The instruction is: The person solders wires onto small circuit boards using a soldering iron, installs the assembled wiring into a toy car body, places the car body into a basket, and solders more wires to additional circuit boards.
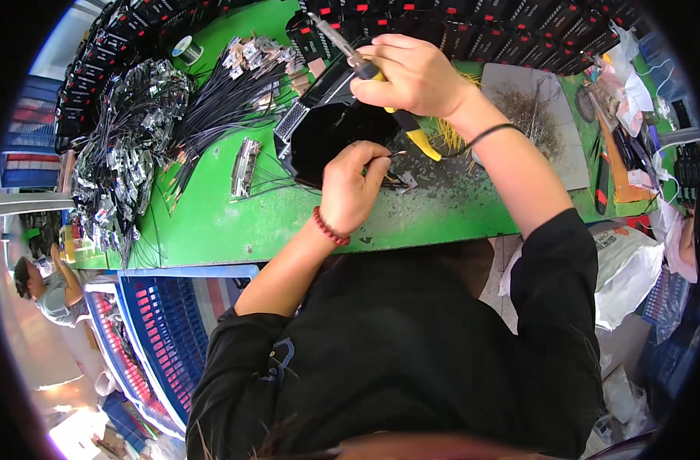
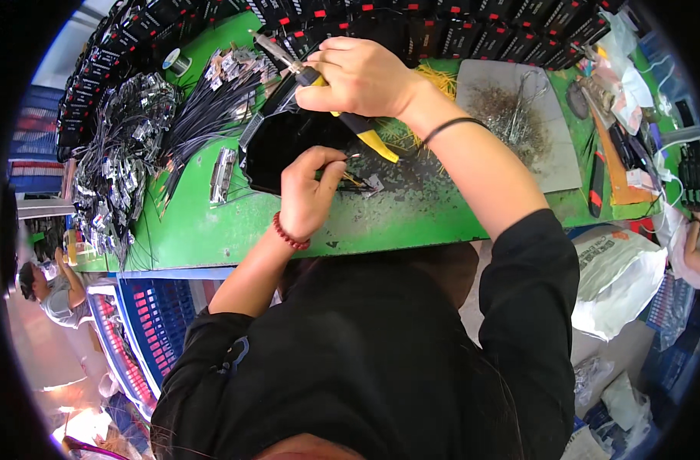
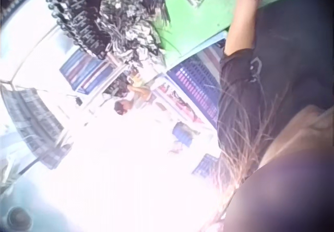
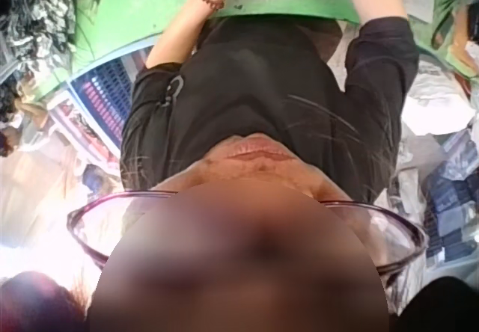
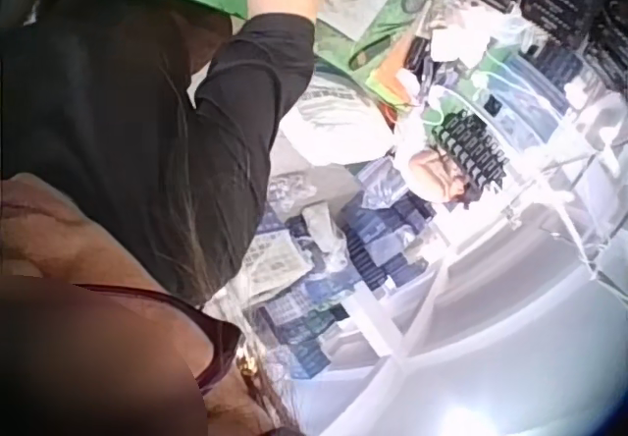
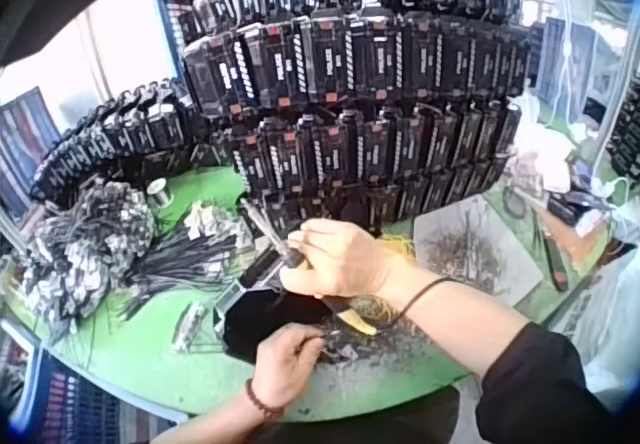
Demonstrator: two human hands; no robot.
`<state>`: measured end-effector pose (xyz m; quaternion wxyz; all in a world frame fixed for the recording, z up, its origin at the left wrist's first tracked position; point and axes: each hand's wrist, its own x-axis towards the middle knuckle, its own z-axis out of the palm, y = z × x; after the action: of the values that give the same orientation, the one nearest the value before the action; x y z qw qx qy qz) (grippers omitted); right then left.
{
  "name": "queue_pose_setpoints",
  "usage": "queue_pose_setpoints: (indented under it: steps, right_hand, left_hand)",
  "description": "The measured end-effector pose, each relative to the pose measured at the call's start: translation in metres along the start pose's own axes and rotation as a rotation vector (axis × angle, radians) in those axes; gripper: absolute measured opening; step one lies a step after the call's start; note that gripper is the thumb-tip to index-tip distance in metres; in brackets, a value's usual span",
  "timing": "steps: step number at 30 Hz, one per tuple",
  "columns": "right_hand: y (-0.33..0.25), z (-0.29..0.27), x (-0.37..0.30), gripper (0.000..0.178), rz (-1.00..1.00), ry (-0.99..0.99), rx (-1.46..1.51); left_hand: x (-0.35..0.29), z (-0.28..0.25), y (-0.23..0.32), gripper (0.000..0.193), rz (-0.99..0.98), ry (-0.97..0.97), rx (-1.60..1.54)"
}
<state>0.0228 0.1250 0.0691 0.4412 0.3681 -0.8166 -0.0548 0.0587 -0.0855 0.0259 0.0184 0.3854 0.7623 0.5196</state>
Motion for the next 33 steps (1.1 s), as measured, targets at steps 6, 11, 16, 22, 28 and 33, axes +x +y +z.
queue_pose_setpoints:
  steps: [6,11,16,22,28,33]
  right_hand:
    - [-0.02,-0.009,-0.02,0.03,0.278,-0.074,0.029]
    - [-0.112,-0.053,-0.049,0.037,1.047,0.233,0.509]
    - [-0.163,-0.047,-0.062,0.04,1.289,0.189,0.763]
    - [-0.167,-0.04,-0.063,0.034,1.336,0.304,0.791]
    - [-0.173,-0.04,-0.071,0.029,1.223,0.335,0.694]
    - [-0.174,-0.04,-0.072,0.028,1.26,0.383,0.768]
  left_hand:
    - [-0.015,0.013,-0.01,0.005,-0.033,-0.035,0.115]
    - [-0.013,0.011,-0.011,0.004,0.016,-0.08,0.131]
    - [-0.013,0.011,-0.01,0.004,0.069,-0.153,0.191]
    - [-0.012,0.01,-0.01,0.006,0.053,-0.083,0.049]
    - [-0.012,0.011,-0.01,0.005,0.014,-0.1,0.089]
    - [-0.012,0.011,-0.01,0.004,-0.002,-0.116,0.095]
